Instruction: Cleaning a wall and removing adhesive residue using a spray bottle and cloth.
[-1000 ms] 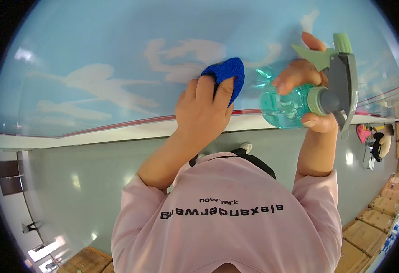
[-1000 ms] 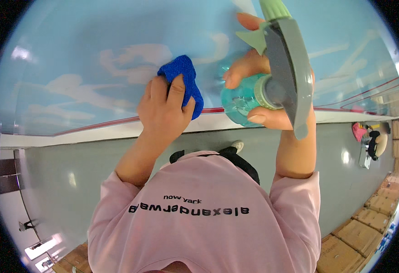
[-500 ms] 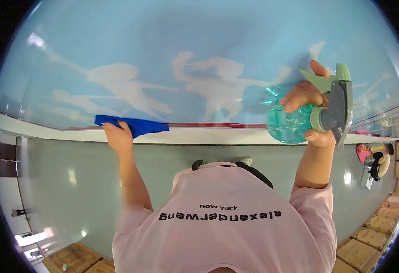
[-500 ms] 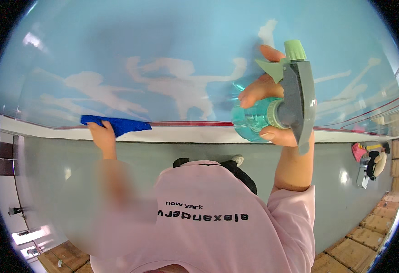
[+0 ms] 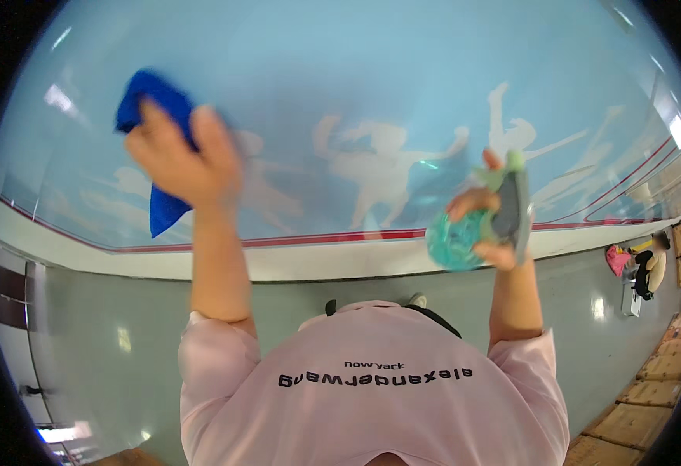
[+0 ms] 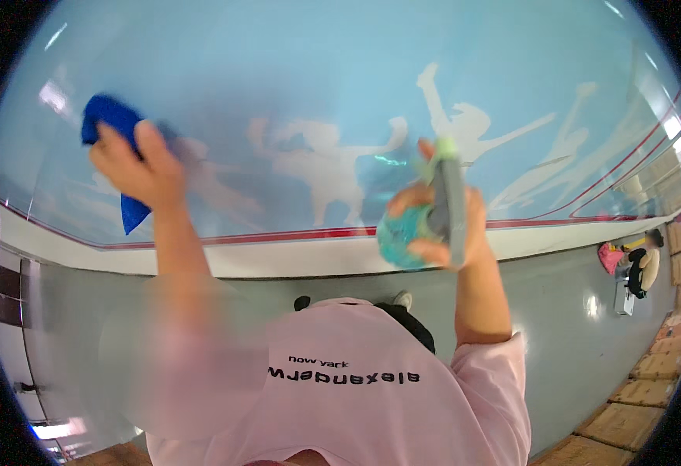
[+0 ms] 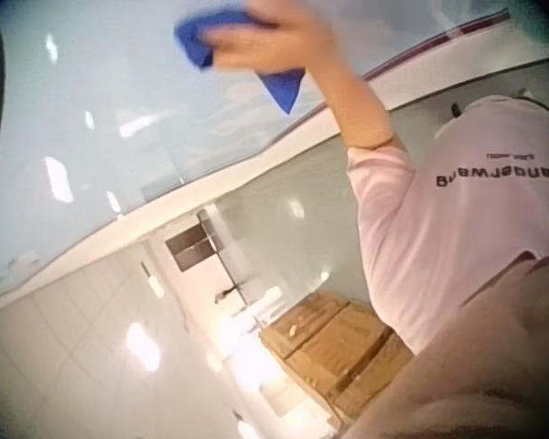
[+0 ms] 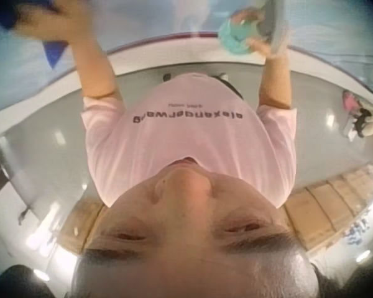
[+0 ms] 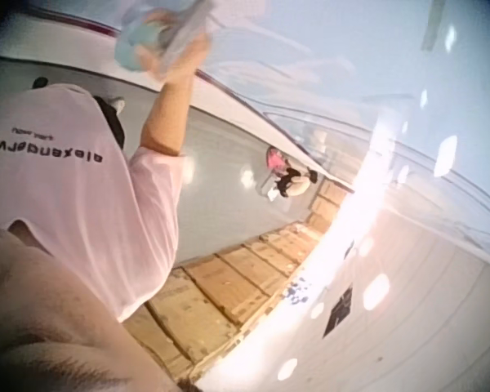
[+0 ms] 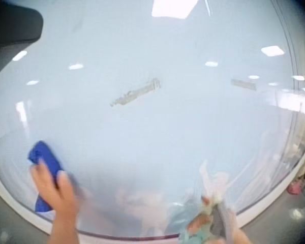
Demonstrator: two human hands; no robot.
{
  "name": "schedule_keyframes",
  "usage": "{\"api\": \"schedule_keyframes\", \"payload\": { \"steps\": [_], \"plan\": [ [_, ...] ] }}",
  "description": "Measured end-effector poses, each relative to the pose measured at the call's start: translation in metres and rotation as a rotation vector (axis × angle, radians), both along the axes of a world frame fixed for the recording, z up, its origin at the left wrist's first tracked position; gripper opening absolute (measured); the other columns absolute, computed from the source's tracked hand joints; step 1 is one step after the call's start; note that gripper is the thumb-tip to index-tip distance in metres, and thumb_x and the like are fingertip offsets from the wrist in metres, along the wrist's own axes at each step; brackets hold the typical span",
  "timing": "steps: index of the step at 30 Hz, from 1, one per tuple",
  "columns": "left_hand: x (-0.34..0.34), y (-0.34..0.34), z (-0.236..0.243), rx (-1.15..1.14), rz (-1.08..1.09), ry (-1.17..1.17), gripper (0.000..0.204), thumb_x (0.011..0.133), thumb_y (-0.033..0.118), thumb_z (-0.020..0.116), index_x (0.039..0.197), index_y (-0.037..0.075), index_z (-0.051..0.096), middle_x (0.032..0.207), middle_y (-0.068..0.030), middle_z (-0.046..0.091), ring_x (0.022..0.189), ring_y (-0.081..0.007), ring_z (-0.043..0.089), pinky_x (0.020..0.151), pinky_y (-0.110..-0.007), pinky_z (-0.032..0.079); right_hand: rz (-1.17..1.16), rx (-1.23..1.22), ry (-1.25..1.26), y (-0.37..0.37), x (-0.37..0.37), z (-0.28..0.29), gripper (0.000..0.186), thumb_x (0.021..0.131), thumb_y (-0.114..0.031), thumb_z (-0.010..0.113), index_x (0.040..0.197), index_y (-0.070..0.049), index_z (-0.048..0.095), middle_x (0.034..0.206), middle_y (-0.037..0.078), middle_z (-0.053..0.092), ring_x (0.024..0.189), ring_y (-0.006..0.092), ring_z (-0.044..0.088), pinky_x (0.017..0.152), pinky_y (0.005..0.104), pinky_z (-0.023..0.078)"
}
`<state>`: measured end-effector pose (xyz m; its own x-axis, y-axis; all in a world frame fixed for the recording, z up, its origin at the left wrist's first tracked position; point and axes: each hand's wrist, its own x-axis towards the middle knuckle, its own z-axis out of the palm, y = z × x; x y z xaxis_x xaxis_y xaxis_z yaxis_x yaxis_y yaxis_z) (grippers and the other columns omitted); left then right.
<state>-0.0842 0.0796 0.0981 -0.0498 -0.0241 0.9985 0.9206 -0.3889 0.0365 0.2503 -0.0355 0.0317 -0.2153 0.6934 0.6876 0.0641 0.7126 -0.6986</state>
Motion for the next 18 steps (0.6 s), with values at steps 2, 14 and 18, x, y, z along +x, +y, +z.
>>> {"api": "schedule_keyframes", "payload": {
  "steps": [2,14,18],
  "plan": [
    [0.058,-0.008,-0.002,-0.067,-0.062,0.099,0.044,0.084,0.033,0.058,0.115,0.002,0.055,0.080,-0.0145,0.048,0.074,-0.0318,0.047,0.060,-0.041,0.038,0.086,-0.075,0.071,-0.027,-0.009,-0.016,0.098,0.065,-0.023,0.078,0.139,0.008,0.020,0.090,0.018,0.064,0.077,0.0293,0.064,0.073,0.0383,0.053],
    [0.239,-0.061,-0.173,-0.302,-0.581,0.802,0.009,0.080,0.017,0.052,0.086,0.014,0.057,0.078,-0.0022,0.047,0.070,-0.0175,0.047,0.060,-0.031,0.035,0.068,-0.054,0.044,-0.114,0.012,-0.018,0.099,0.067,-0.020,0.079,0.138,0.012,0.017,0.080,0.016,0.065,0.075,0.0288,0.065,0.073,0.0389,0.053],
    [0.218,-0.074,-0.216,-0.747,-0.725,0.927,0.020,0.080,0.015,0.055,0.099,0.010,0.056,0.088,-0.0060,0.052,0.084,-0.0213,0.055,0.071,-0.035,0.043,-0.187,-0.074,-0.117,-0.134,0.032,-0.028,0.098,0.066,-0.025,0.077,0.137,0.012,0.020,0.081,0.014,0.066,0.073,0.0273,0.065,0.076,0.0372,0.052]
  ]
}}
